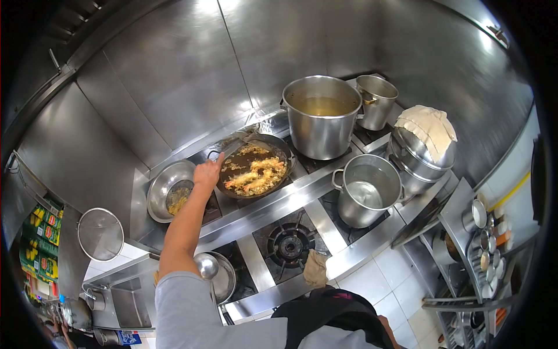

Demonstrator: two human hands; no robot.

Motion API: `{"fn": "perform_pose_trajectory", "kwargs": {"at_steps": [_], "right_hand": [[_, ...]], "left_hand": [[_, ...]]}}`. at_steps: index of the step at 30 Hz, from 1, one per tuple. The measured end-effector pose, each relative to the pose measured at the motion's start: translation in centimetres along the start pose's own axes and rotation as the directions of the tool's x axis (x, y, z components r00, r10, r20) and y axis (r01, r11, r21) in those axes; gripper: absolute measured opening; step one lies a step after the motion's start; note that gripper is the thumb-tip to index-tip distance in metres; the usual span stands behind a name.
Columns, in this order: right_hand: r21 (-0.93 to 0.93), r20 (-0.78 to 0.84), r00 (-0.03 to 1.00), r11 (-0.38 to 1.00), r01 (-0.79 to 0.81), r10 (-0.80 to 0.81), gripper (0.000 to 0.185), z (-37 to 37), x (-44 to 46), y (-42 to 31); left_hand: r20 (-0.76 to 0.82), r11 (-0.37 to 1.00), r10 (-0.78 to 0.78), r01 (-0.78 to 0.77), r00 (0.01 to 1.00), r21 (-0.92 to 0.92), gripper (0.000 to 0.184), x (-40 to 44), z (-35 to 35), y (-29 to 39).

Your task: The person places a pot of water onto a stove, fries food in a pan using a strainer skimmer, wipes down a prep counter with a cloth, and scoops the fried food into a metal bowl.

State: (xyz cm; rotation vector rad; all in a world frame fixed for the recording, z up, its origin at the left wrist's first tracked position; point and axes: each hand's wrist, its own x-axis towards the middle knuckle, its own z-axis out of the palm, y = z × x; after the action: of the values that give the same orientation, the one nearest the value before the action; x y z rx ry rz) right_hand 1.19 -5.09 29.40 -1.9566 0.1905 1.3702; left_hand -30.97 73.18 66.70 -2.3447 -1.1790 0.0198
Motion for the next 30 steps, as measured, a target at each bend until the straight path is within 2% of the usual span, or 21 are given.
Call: {"fn": "perform_pose_trajectory", "kwargs": {"at_steps": [3,5,7,9,10,12,13,15,16,17,18,19,20,21,23,24,25,27,28,29,30], "right_hand": [[0.124,-0.04,0.989,0.983,-0.136,0.142,0.009,-0.8,3.4,5.3],[0.151,-0.038,0.984,0.974,-0.168,0.175,0.012,-1.3,5.7,8.4],[0.154,-0.044,0.987,0.977,-0.149,0.157,0.011,-1.1,3.5,6.6],[0.128,-0.04,0.989,0.982,-0.138,0.145,0.01,-0.6,2.2,4.8],[0.116,-0.039,0.99,0.985,-0.128,0.133,0.01,-0.4,1.6,4.0],[0.068,-0.028,0.995,0.993,-0.093,0.096,0.009,-0.2,0.8,2.3],[0.04,-0.022,0.997,0.997,-0.069,0.07,0.009,-0.1,0.3,1.4],[-0.012,-0.005,1.0,0.999,-0.031,0.031,0.009,0.3,-0.2,-0.4],[-0.038,0.006,1.0,0.999,-0.014,0.014,0.01,0.5,-0.3,-1.0],[-0.069,0.017,1.0,0.998,0.009,-0.008,0.01,0.6,-0.5,-1.7],[-0.097,0.028,0.999,0.995,0.033,-0.03,0.01,0.6,-0.8,-2.3],[-0.125,0.037,0.998,0.99,0.06,-0.056,0.011,0.6,-1.2,-3.0],[-0.154,0.044,0.996,0.985,0.083,-0.077,0.012,0.6,-1.4,-3.8],[-0.163,0.046,0.996,0.983,0.087,-0.08,0.012,0.9,-2.9,-5.3],[-0.086,0.042,0.995,0.992,0.095,-0.092,0.012,1.7,-6.2,-8.1],[-0.099,0.03,0.998,0.993,0.066,-0.063,0.014,1.6,-5.1,-7.8],[-0.102,0.031,0.997,0.992,0.069,-0.066,0.014,1.5,-4.2,-7.5],[-0.117,0.012,0.999,0.992,0.053,-0.052,0.015,1.3,-3.2,-7.0],[-0.134,0.013,0.998,0.989,0.068,-0.067,0.014,1.3,-3.0,-6.8],[-0.134,0.012,0.998,0.989,0.069,-0.068,0.014,1.1,-3.1,-6.3],[-0.091,-0.002,0.994,0.99,0.107,-0.108,0.013,1.3,-4.8,-6.5]], "left_hand": [[0.0,0.999,-0.032,0.032,0.999,-0.014,0.06,-0.6,0.4,-0.9],[0.019,0.997,-0.071,0.072,0.997,-0.041,0.059,-1.2,0.4,-1.5],[0.037,0.992,-0.105,0.108,0.994,-0.069,0.057,-1.7,0.0,-1.9],[0.161,0.954,-0.244,0.267,0.956,-0.138,0.056,-2.6,-0.4,-2.1],[0.162,0.954,-0.244,0.267,0.956,-0.138,0.056,-3.1,-0.4,-1.9],[0.144,0.853,-0.376,0.402,0.915,-0.332,0.057,-4.6,-0.2,-1.6],[0.146,0.852,-0.38,0.407,0.913,-0.33,0.057,-5.2,0.9,-1.4],[0.204,0.685,-0.507,0.536,0.837,-0.493,0.058,-6.1,3.7,-0.7],[0.259,0.605,-0.521,0.566,0.813,-0.56,0.058,-6.8,1.8,0.3],[0.261,0.602,-0.525,0.57,0.81,-0.56,0.058,-7.2,4.2,0.5],[0.189,0.567,-0.541,0.521,0.82,-0.638,0.057,-7.5,8.2,0.9],[0.118,0.53,-0.561,0.465,0.82,-0.709,0.057,-7.8,8.5,1.2],[0.262,0.436,-0.581,0.566,0.77,-0.7,0.056,-8.0,8.9,2.0],[0.331,0.287,-0.624,0.602,0.708,-0.745,0.055,-8.3,8.7,3.0],[0.462,0.051,-0.607,0.612,0.646,-0.789,0.055,-8.8,7.7,4.6],[0.397,0.017,-0.591,0.503,0.702,-0.864,0.056,-8.8,12.7,4.6],[0.397,0.014,-0.594,0.502,0.7,-0.865,0.056,-8.9,12.1,4.9],[0.72,-0.403,-0.443,0.6,0.533,-0.692,0.06,-8.8,11.0,6.4],[0.726,-0.47,-0.42,0.554,0.545,-0.687,0.052,-8.8,10.5,6.9],[0.726,-0.471,-0.42,0.553,0.545,-0.687,0.052,-8.7,10.1,6.9],[0.753,-0.524,-0.372,0.546,0.543,-0.653,0.032,-8.3,10.2,6.9]]}}
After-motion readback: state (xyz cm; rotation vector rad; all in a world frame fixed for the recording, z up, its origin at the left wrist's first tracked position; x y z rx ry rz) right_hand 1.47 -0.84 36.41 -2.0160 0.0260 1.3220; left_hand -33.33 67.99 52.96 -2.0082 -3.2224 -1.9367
